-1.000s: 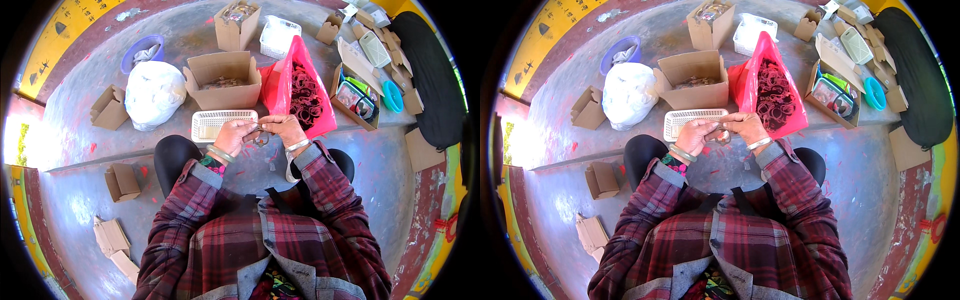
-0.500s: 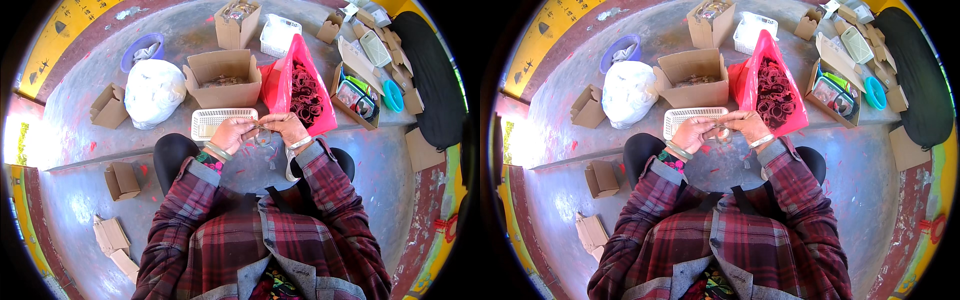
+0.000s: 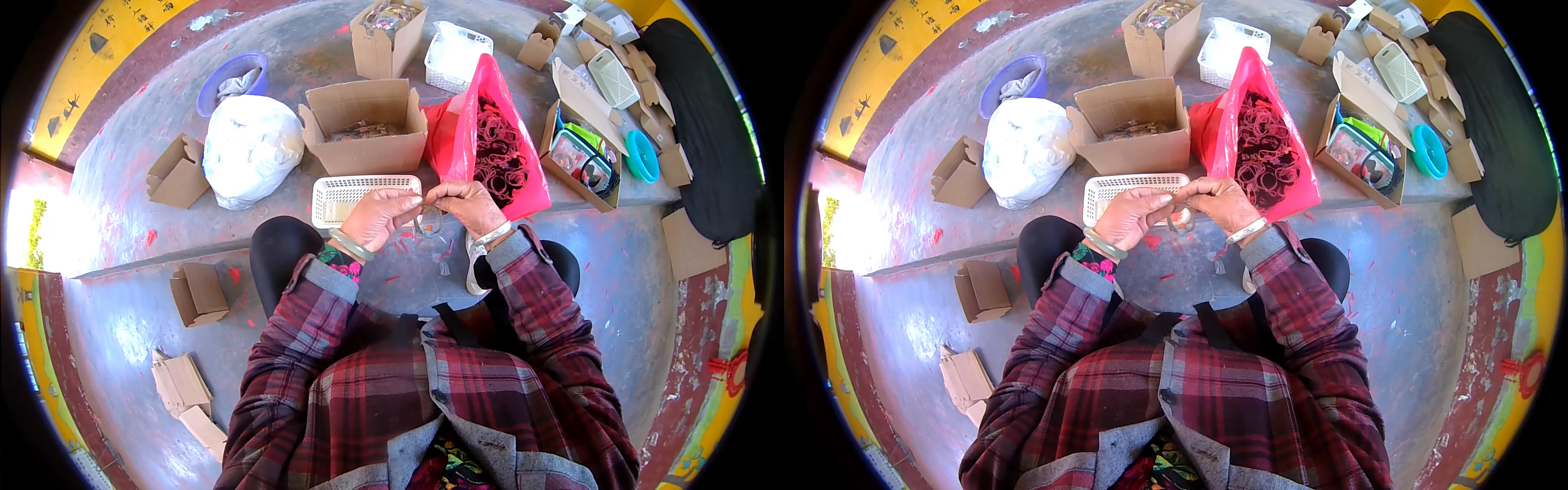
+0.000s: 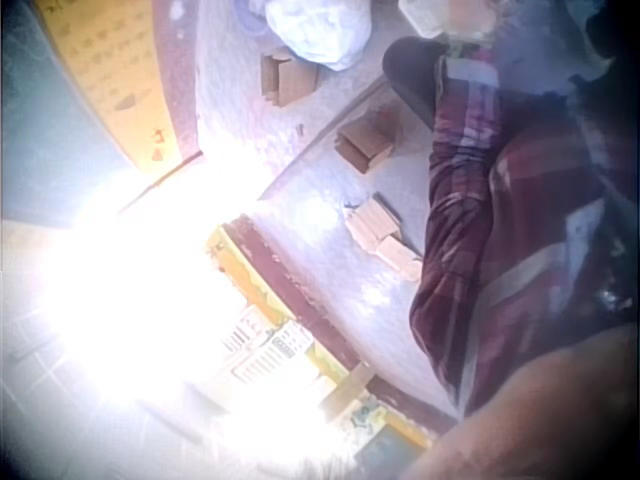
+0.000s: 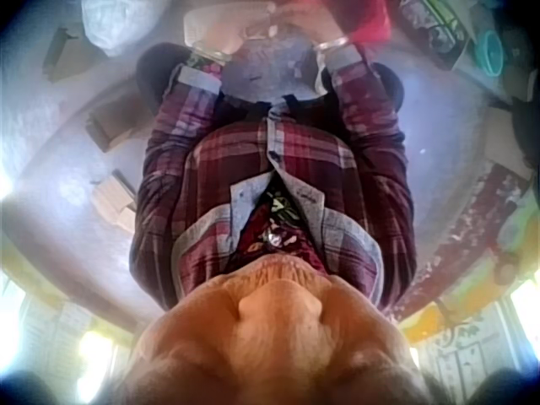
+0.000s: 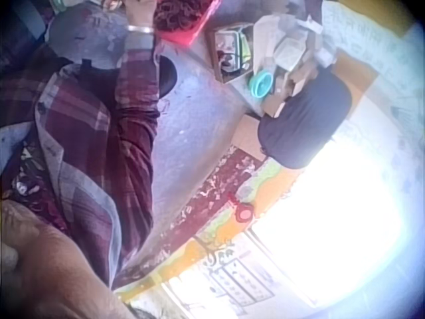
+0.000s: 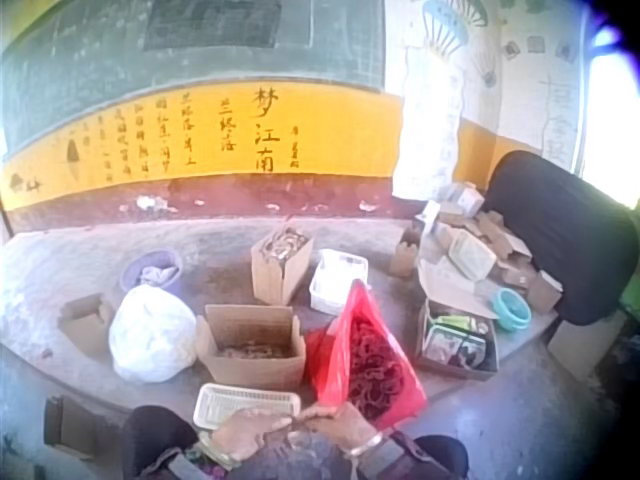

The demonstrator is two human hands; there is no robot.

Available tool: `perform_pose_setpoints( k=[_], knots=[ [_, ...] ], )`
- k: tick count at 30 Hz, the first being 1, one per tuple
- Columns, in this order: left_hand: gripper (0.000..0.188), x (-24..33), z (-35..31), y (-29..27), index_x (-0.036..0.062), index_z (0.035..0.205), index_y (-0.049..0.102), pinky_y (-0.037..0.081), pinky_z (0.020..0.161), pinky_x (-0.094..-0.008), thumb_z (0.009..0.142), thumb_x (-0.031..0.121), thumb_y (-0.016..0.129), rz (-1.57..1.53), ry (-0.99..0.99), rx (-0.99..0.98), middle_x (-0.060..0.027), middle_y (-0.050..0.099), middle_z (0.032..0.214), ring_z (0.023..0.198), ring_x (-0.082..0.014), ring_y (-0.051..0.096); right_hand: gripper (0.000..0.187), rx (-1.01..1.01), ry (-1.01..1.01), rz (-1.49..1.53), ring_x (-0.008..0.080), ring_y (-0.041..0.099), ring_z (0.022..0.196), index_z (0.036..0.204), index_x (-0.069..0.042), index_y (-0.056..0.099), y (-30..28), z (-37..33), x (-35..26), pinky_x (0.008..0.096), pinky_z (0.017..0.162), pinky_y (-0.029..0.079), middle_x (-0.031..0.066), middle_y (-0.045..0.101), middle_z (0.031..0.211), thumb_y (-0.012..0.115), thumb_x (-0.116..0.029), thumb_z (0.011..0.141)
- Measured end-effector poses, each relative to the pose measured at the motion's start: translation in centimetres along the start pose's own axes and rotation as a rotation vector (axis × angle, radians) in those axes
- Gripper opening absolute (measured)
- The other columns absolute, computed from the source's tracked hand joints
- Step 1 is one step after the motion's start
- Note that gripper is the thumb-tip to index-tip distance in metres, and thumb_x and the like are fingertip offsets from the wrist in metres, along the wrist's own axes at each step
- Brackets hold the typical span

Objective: The person sits on the floor and repeatedly picks up small, dark, coiled objects from a red bag. They place each object into a small, clear plastic bag and then put the bag into a white basket. The person handles the items one at a time throughout the clip.

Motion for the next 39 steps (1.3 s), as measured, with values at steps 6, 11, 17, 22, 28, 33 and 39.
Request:
perform_pose_setpoints(
  k=[6, 11, 17, 22, 28, 33, 39],
  knots=[
    [0.020, -0.6, 0.3, -0.6, -0.0080, 0.101, 0.058, 0.050, 0.082, -0.0271, 0.083, 0.000, 0.058, 0.101, 0.008, 0.035, -0.0123, 0.063, 0.096, 0.088, -0.0176, 0.061, 0.014, 0.026, -0.020, -0.040, 0.0105, 0.058, 0.078, 0.091, 0.001, 0.065, -0.1, -0.1, -0.2, 0.0234, 0.073, 0.046, 0.0043, 0.064, 0.084, 0.056, -0.001, 0.082],
    [0.021, -0.2, 0.3, -1.3, -0.0079, 0.102, 0.059, 0.049, 0.080, -0.0254, 0.082, 0.000, 0.059, 0.132, 0.107, 0.110, -0.0129, 0.063, 0.096, 0.087, -0.0161, 0.061, 0.018, 0.153, 0.027, 0.109, 0.0086, 0.056, 0.079, 0.095, 0.001, 0.064, -0.3, -0.4, -1.4, 0.0234, 0.073, 0.043, 0.0021, 0.063, 0.081, 0.059, -0.010, 0.082],
    [0.021, -0.7, 0.4, -1.1, -0.0065, 0.103, 0.060, 0.051, 0.075, -0.0253, 0.083, 0.003, 0.059, 0.224, 0.173, 0.123, -0.0111, 0.064, 0.093, 0.081, -0.0152, 0.062, 0.020, 0.093, 0.048, 0.065, 0.0085, 0.057, 0.070, 0.094, 0.001, 0.064, 0.4, 0.0, 0.1, 0.0222, 0.067, 0.045, 0.0019, 0.063, 0.078, 0.067, -0.012, 0.079],
    [0.019, 0.1, -0.3, 0.2, -0.0047, 0.100, 0.061, 0.052, 0.067, -0.0246, 0.087, 0.007, 0.054, 0.418, 0.154, 0.166, -0.0109, 0.064, 0.092, 0.079, -0.0155, 0.064, 0.013, 0.191, -0.105, -0.096, 0.0052, 0.054, 0.065, 0.085, 0.003, 0.065, 0.0, 0.1, -0.1, 0.0203, 0.060, 0.044, 0.0018, 0.063, 0.072, 0.066, -0.009, 0.080],
    [0.019, 0.9, -0.4, 0.5, -0.0047, 0.099, 0.061, 0.053, 0.064, -0.0236, 0.088, 0.008, 0.053, 0.447, 0.169, 0.141, -0.0096, 0.065, 0.087, 0.077, -0.0151, 0.064, 0.013, 0.162, -0.138, -0.009, 0.0048, 0.053, 0.064, 0.083, 0.002, 0.064, 0.2, 0.2, -0.4, 0.0205, 0.059, 0.044, 0.0012, 0.062, 0.072, 0.065, -0.011, 0.081],
    [0.019, 0.8, -0.4, 0.3, -0.0059, 0.101, 0.060, 0.056, 0.064, -0.0259, 0.087, 0.005, 0.054, 0.460, 0.189, 0.126, -0.0087, 0.064, 0.088, 0.077, -0.0143, 0.062, 0.011, 0.095, -0.114, -0.179, 0.0070, 0.056, 0.067, 0.085, 0.001, 0.064, 0.5, 0.1, -1.3, 0.0216, 0.063, 0.046, 0.0024, 0.064, 0.076, 0.064, -0.009, 0.082],
    [0.017, 0.0, -0.3, 0.6, -0.0071, 0.099, 0.059, 0.056, 0.068, -0.0279, 0.088, 0.002, 0.050, 0.468, 0.163, 0.060, -0.0089, 0.063, 0.089, 0.079, -0.0151, 0.062, 0.010, 0.068, -0.118, -0.176, 0.0048, 0.054, 0.063, 0.077, 0.000, 0.063, 0.5, 0.3, -0.1, 0.0215, 0.055, 0.043, 0.0007, 0.061, 0.069, 0.068, -0.009, 0.078]
  ],
)
Point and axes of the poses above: each hand's wrist, its own z-axis towards the middle knuckle, its own y-axis out of the palm, x = y × z, the point moved 5 cm from there along z, towards the middle knuckle
